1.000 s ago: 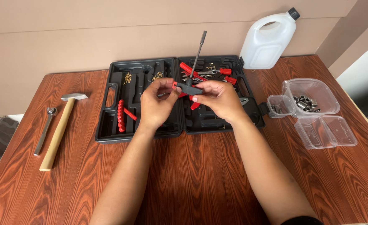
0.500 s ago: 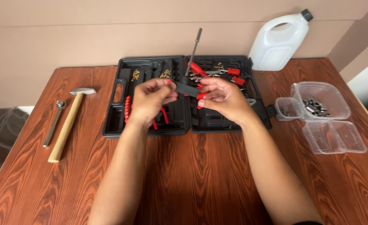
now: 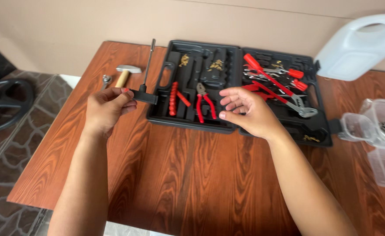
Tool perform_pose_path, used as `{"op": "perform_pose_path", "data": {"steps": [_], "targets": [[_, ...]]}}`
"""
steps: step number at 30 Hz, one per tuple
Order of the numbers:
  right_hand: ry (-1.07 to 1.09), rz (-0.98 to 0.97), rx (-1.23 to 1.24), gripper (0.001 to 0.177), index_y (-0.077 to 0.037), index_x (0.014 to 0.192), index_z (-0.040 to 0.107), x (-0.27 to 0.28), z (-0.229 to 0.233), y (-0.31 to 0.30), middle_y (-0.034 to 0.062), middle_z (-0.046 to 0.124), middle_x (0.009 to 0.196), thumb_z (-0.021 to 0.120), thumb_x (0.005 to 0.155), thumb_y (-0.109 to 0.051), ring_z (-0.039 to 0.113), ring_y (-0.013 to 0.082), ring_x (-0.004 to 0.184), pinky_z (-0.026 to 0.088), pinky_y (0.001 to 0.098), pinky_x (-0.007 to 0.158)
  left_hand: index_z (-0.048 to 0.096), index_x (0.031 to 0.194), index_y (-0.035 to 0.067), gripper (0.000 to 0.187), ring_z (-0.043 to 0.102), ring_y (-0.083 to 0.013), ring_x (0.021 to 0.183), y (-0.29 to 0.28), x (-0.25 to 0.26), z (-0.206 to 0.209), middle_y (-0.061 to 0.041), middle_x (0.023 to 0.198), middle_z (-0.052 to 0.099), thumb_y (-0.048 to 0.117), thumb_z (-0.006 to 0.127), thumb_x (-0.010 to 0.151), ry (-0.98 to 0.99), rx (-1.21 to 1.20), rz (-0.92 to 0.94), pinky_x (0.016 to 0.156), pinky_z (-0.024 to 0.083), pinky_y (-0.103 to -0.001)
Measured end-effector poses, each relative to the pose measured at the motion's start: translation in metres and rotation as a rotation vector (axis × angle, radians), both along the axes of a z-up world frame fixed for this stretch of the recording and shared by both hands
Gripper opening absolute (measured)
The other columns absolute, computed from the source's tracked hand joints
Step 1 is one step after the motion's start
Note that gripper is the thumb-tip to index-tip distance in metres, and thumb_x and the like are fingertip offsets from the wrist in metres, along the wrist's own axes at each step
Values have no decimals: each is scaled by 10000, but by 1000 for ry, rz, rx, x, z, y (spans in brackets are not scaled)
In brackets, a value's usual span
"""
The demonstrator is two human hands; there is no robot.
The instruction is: The person removes small metal parts from a toolbox and places them into clear plastic containers. They repeatedly pick up items, inspect them, and sort them into separate containers on the table.
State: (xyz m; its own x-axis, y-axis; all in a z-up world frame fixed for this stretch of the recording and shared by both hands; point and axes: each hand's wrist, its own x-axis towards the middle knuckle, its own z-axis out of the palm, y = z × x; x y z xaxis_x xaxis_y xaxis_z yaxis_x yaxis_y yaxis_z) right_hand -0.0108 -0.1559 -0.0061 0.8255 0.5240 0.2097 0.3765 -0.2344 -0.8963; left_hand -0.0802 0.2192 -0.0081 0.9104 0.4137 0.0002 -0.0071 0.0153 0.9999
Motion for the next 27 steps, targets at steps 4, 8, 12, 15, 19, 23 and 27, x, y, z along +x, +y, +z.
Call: {"op": "perform_pose_path", "data": {"steps": [4, 8, 12, 15, 19, 23, 27], "targets": [[-3, 90, -25, 496, -82, 1283, 643, 0, -4, 34, 31, 703, 1121, 821, 824, -146, 641, 119, 997, 555, 292, 864, 694, 1088, -98, 261, 744, -196, 809, 28, -9, -11, -147, 951, 748, 92, 723, 911, 81, 30, 39, 750, 649, -313], [-5, 147, -33, 494, -78, 1281, 648, -1, -7, 63, 29, 709, 1120, 819, 823, -147, 640, 111, 983, 554, 285, 850, 721, 1051, -108, 257, 743, -197, 769, 43, -7, -23, -154, 915, 754, 98, 724, 897, 126, 30, 39, 702, 654, -298], [9, 175, -42, 478, -75, 1272, 664, 0, -9, 86, 30, 709, 1120, 819, 825, -148, 640, 108, 970, 549, 278, 840, 726, 1030, -98, 250, 741, -183, 757, 50, -4, -33, -140, 905, 755, 108, 740, 888, 183, 54, 46, 679, 645, -292], [9, 200, -30, 483, -76, 1277, 654, 1, -9, 99, 25, 717, 1125, 813, 827, -154, 636, 99, 980, 540, 270, 838, 733, 1016, -97, 248, 741, -182, 755, 50, -3, -37, -141, 895, 750, 110, 752, 880, 218, 78, 45, 671, 646, -299], [2, 227, -62, 462, -75, 1257, 673, 2, -6, 114, 21, 729, 1110, 818, 827, -164, 639, 100, 976, 542, 268, 846, 743, 1006, -94, 253, 737, -189, 737, 46, -5, -34, -146, 871, 746, 115, 766, 867, 257, 117, 55, 656, 650, -300], [-5, 229, -95, 459, -81, 1249, 676, 1, -5, 129, 20, 736, 1093, 816, 823, -182, 656, 105, 969, 547, 274, 841, 736, 1021, -83, 272, 742, -194, 699, 36, -11, -27, -150, 833, 741, 154, 754, 889, 281, 223, 83, 604, 650, -303], [-55, 211, -180, 418, -100, 1216, 694, -5, -6, 143, 20, 751, 1103, 816, 829, -198, 678, 122, 988, 541, 282, 838, 703, 1129, 25, 280, 752, -234, 667, 29, -20, -24, -149, 853, 760, 165, 717, 887, 305, 506, 100, 639, 616, -348]]}}
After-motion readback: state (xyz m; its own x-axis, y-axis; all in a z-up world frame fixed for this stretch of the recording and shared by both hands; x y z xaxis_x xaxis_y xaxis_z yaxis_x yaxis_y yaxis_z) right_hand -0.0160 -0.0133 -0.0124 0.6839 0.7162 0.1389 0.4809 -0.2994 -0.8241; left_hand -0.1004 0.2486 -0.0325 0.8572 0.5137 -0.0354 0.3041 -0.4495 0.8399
